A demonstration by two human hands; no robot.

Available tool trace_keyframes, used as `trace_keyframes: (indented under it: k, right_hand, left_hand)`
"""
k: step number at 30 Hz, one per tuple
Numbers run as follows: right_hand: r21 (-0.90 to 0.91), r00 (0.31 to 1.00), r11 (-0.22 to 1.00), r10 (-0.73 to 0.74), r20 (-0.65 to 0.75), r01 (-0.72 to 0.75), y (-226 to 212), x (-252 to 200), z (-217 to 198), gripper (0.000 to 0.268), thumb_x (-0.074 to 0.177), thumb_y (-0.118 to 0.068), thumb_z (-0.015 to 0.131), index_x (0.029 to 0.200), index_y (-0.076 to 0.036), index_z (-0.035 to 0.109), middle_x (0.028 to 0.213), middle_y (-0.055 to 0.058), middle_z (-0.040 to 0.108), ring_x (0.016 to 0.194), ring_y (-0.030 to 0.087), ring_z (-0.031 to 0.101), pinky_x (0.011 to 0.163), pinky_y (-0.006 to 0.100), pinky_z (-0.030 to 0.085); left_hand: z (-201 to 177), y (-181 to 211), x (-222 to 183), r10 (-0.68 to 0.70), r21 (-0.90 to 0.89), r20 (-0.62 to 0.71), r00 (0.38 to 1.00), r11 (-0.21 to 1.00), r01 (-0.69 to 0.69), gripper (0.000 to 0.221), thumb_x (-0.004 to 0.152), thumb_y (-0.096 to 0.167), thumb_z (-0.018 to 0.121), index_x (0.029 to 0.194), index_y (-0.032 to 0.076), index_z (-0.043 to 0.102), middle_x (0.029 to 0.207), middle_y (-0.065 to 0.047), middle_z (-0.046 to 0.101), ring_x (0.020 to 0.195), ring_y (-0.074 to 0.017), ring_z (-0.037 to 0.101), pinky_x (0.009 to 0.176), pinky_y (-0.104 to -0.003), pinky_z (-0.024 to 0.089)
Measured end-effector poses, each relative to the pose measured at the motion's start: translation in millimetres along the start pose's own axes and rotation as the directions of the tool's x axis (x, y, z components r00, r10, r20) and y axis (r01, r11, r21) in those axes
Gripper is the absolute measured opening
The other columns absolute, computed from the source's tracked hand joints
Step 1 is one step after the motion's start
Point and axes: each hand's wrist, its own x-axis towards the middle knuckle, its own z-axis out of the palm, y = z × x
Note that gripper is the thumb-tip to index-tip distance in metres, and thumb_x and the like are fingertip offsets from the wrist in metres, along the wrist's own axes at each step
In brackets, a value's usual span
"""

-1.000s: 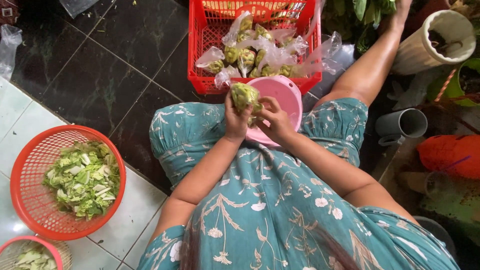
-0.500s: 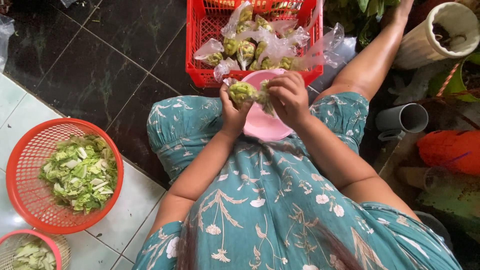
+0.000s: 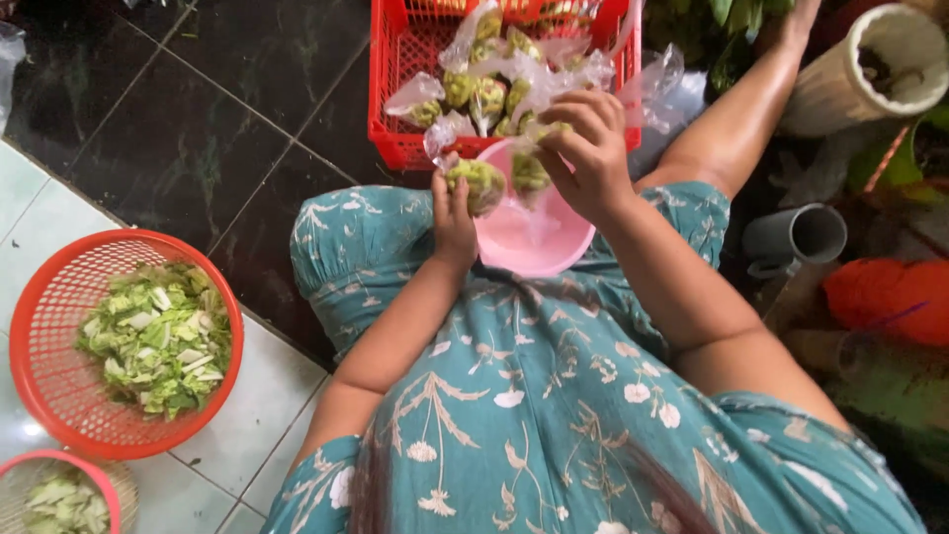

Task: A person sitting on the floor packages small green vegetables into plastic bags and places them into a red crate.

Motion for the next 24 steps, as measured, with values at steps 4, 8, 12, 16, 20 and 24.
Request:
trace_keyframes:
  k: [4,8,12,16,20,24]
  right_hand:
    - [0.054,0.992,0.997,0.061,-0.111,-0.055,7,-9,1,0.018,0.088,-0.002,0.079,0.083,0.003,0.063,0.114,0.016,0.068,0.119,0.04,0.058,0.105,0.053,0.045]
    - [0.054,0.991,0.995,0.093,-0.095,-0.088,37,-51,36,0.016,0.096,-0.011,0.078,0.088,-0.008,0.064,0.084,0.01,0.065,0.079,0.037,0.063,0.072,0.047,0.048]
    - [-0.111,0.996,0.989,0.093,-0.002,-0.092,29,-79,57,0.018,0.095,-0.009,0.071,0.113,-0.012,0.072,0.083,0.009,0.067,0.07,0.032,0.062,0.068,0.045,0.052]
    - [0.013,0.985,0.996,0.085,0.15,-0.088,-2,-67,45,0.013,0.098,-0.009,0.06,0.099,-0.014,0.071,0.079,0.006,0.061,0.067,0.031,0.062,0.064,0.041,0.049]
    - [0.061,0.984,0.991,0.107,0.14,-0.116,-6,-66,52,0.023,0.082,-0.024,0.081,0.096,-0.01,0.069,0.081,0.01,0.061,0.068,0.033,0.063,0.065,0.043,0.051]
    - [-0.05,0.981,0.998,0.051,0.186,-0.042,2,-68,62,0.018,0.09,-0.02,0.078,0.084,-0.012,0.064,0.074,0.005,0.057,0.064,0.029,0.062,0.063,0.04,0.05]
  left_hand:
    - [6,-15,1,-0.024,-0.143,-0.038,0.999,0.989,0.018,0.032,0.105,0.011,0.049,0.137,0.008,0.05,0.121,-0.009,0.059,0.099,-0.0136,0.057,0.087,-0.026,0.05]
    - [14,-15,4,0.084,0.009,-0.242,0.967,0.996,-0.084,0.029,0.102,0.023,0.066,0.127,0.009,0.06,0.108,-0.011,0.067,0.092,-0.0168,0.066,0.077,-0.033,0.06]
    - [14,-4,0,0.152,0.104,-0.209,0.966,0.986,-0.133,0.013,0.099,0.024,0.071,0.106,0.013,0.071,0.103,-0.005,0.074,0.085,-0.0086,0.069,0.07,-0.027,0.06]
    - [16,-7,-4,0.126,0.094,-0.198,0.972,0.99,-0.109,0.012,0.101,0.024,0.069,0.103,0.012,0.068,0.106,-0.005,0.074,0.087,-0.0078,0.067,0.074,-0.027,0.058]
    - [17,-7,-4,0.115,0.096,-0.198,0.973,0.991,-0.098,0.011,0.101,0.023,0.069,0.102,0.012,0.067,0.102,-0.004,0.074,0.086,-0.0059,0.066,0.075,-0.025,0.057]
    - [15,-9,-7,0.104,0.126,-0.155,0.982,0.988,-0.085,0.015,0.1,0.024,0.07,0.106,0.011,0.069,0.101,-0.005,0.074,0.09,-0.0066,0.067,0.082,-0.026,0.057]
